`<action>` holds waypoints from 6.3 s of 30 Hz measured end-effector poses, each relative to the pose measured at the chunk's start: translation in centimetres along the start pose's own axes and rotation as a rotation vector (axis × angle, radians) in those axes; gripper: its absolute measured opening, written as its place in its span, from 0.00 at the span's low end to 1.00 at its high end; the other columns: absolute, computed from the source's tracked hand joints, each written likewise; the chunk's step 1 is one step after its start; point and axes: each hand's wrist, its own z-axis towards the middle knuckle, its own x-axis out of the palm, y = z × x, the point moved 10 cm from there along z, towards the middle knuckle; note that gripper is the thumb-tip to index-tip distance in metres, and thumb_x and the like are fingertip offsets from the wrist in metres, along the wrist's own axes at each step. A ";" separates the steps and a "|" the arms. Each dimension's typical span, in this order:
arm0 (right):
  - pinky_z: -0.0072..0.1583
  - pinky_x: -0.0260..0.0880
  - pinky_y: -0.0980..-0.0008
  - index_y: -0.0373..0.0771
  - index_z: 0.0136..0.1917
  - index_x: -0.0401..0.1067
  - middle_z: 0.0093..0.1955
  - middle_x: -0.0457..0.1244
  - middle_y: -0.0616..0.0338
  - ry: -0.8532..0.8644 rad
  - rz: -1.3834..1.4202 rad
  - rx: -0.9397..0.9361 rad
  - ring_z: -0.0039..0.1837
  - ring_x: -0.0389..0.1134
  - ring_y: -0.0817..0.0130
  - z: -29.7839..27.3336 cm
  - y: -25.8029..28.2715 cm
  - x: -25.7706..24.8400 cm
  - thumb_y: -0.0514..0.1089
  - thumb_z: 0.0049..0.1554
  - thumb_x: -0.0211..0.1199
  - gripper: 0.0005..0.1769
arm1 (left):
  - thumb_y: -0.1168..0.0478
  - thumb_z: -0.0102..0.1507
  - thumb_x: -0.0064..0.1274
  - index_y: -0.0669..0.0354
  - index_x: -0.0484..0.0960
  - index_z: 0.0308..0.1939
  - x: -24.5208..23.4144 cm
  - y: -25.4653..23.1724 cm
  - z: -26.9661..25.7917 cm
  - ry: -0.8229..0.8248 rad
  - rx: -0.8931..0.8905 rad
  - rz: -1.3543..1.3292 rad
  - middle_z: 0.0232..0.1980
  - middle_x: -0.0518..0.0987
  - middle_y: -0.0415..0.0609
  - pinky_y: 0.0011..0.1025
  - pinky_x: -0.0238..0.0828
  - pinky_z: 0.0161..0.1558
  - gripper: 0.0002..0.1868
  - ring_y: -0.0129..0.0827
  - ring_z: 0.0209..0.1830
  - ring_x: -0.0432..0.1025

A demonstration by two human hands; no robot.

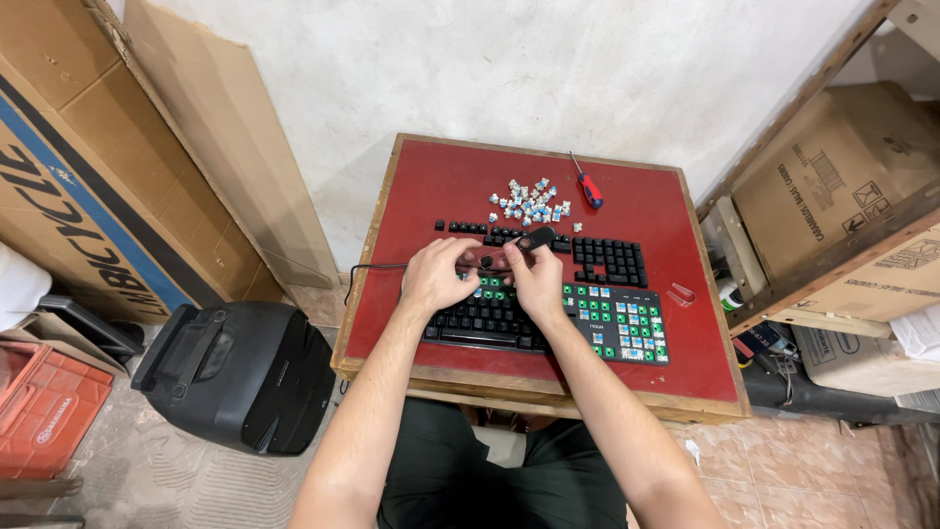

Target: The person uses a keycap puller to remove black keycaps from a mechanical keyboard and places them on the table. They continue removing keycaps one by one, organizing them in rows on the red work surface.

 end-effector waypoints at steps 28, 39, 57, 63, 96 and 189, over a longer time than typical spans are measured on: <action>0.30 0.77 0.74 0.31 0.47 0.76 0.36 0.74 0.41 -0.155 0.062 0.219 0.31 0.77 0.65 -1.0 -1.5 -2.1 0.42 0.70 0.68 0.12 | 0.55 0.65 0.68 0.42 0.91 0.57 5.4 6.2 2.6 0.178 -0.305 0.073 0.53 0.83 0.39 0.44 0.83 0.62 0.16 0.41 0.59 0.82; 0.30 0.74 0.74 0.32 0.47 0.77 0.34 0.74 0.43 -0.164 0.032 0.215 0.30 0.75 0.68 -1.0 -1.3 -2.1 0.42 0.69 0.68 0.11 | 0.60 0.69 0.65 0.50 0.89 0.64 8.0 6.1 5.2 0.323 -0.440 0.090 0.60 0.86 0.54 0.56 0.85 0.61 0.18 0.54 0.66 0.82; 0.31 0.75 0.75 0.31 0.47 0.77 0.36 0.74 0.42 -0.165 0.040 0.219 0.31 0.76 0.68 -1.0 -1.3 -2.1 0.41 0.69 0.68 0.11 | 0.60 0.70 0.62 0.48 0.91 0.51 8.2 5.6 5.4 0.304 -0.428 0.048 0.55 0.86 0.54 0.54 0.86 0.59 0.07 0.59 0.61 0.84; 0.30 0.75 0.75 0.32 0.47 0.77 0.36 0.74 0.43 -0.163 0.045 0.208 0.31 0.75 0.68 -1.0 -1.2 -2.0 0.42 0.69 0.68 0.11 | 0.60 0.70 0.62 0.46 0.91 0.50 8.5 5.7 5.5 0.296 -0.424 0.067 0.55 0.86 0.51 0.53 0.86 0.59 0.06 0.56 0.61 0.84; 0.59 0.80 0.43 0.29 0.58 0.78 0.53 0.75 0.39 0.641 -0.758 -0.379 0.58 0.78 0.38 -3.8 8.7 9.7 0.48 0.71 0.65 0.17 | 0.44 0.75 0.51 0.43 0.90 0.53 0.6 6.0 -0.1 0.256 -0.519 0.076 0.48 0.90 0.47 0.50 0.84 0.60 0.16 0.50 0.57 0.86; 0.30 0.79 0.74 0.32 0.53 0.72 0.36 0.74 0.44 -0.174 0.093 0.226 0.29 0.75 0.66 -0.5 -2.6 -2.0 0.48 0.74 0.61 0.16 | 0.59 0.71 0.64 0.60 0.88 0.58 5.3 4.6 4.6 0.339 -0.436 0.127 0.57 0.86 0.62 0.59 0.84 0.61 0.13 0.63 0.63 0.83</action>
